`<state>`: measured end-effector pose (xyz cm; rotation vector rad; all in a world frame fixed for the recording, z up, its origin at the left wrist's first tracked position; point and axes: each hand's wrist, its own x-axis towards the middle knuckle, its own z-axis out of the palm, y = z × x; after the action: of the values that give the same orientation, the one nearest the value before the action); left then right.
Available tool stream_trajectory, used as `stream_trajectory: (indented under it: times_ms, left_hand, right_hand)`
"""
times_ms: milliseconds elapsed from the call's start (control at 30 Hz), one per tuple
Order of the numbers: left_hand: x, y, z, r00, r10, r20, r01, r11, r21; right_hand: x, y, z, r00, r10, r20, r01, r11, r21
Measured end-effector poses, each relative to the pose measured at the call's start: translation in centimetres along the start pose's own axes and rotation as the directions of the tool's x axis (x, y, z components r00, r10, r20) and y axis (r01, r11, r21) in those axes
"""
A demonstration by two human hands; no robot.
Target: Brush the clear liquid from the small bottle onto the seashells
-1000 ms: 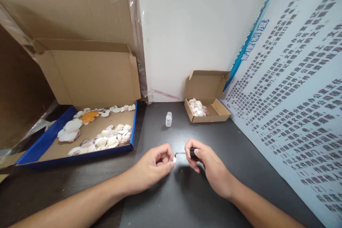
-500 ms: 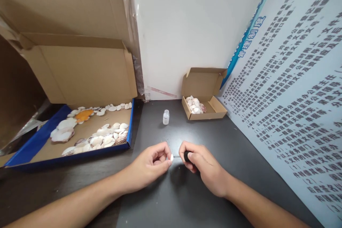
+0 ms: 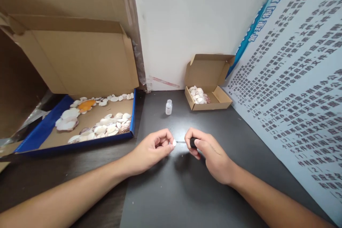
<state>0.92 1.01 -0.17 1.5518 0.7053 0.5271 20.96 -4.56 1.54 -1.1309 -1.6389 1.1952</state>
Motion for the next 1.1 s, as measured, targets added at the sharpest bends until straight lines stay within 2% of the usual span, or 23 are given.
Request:
stream_trajectory:
  times_ms: [100,200,267,400,467,667,933,1100]
  left_hand:
    - [0.0,0.0,0.0,1.0,0.011,-0.002,-0.011,1.0,-0.003]
    - [0.0,-0.1,0.0,1.0,0.015,0.0,-0.015,1.0,-0.009]
    - [0.0,-0.2,0.0,1.0,0.018,0.003,-0.018,1.0,-0.015]
    - [0.0,-0.6,-0.2,1.0,0.004,-0.002,-0.004,0.999,-0.053]
    - [0.1,-0.8,-0.3,1.0,-0.005,-0.003,0.004,0.996,-0.084]
    - [0.3,-1.1,-0.5,1.0,-0.002,-0.011,0.0,0.99,-0.144]
    - [0.5,-1.5,-0.5,1.0,0.005,-0.018,-0.008,0.976,-0.218]
    - [0.4,-1.2,-0.4,1.0,0.005,-0.008,-0.007,0.979,-0.206]
  right_hand:
    - [0.2,0.0,0.0,0.999,0.033,0.026,-0.037,0.985,0.169]
    - [0.4,0.1,-0.1,0.999,0.035,0.021,-0.039,0.968,0.246]
    - [0.4,0.1,-0.1,1.0,0.023,-0.005,-0.022,0.982,0.19]
    - [0.1,0.1,-0.1,0.999,-0.047,-0.028,0.044,0.995,-0.093]
    - [0.0,0.1,0.0,0.998,-0.066,-0.01,0.064,0.989,-0.137]
    - [0.0,-0.2,0.0,0.999,-0.007,0.035,0.006,1.0,0.021]
    - [0.1,-0.3,0.1,0.997,0.024,0.079,-0.029,0.998,0.064]
    - [0.1,0.0,0.1,1.0,0.018,0.009,-0.018,0.998,0.057]
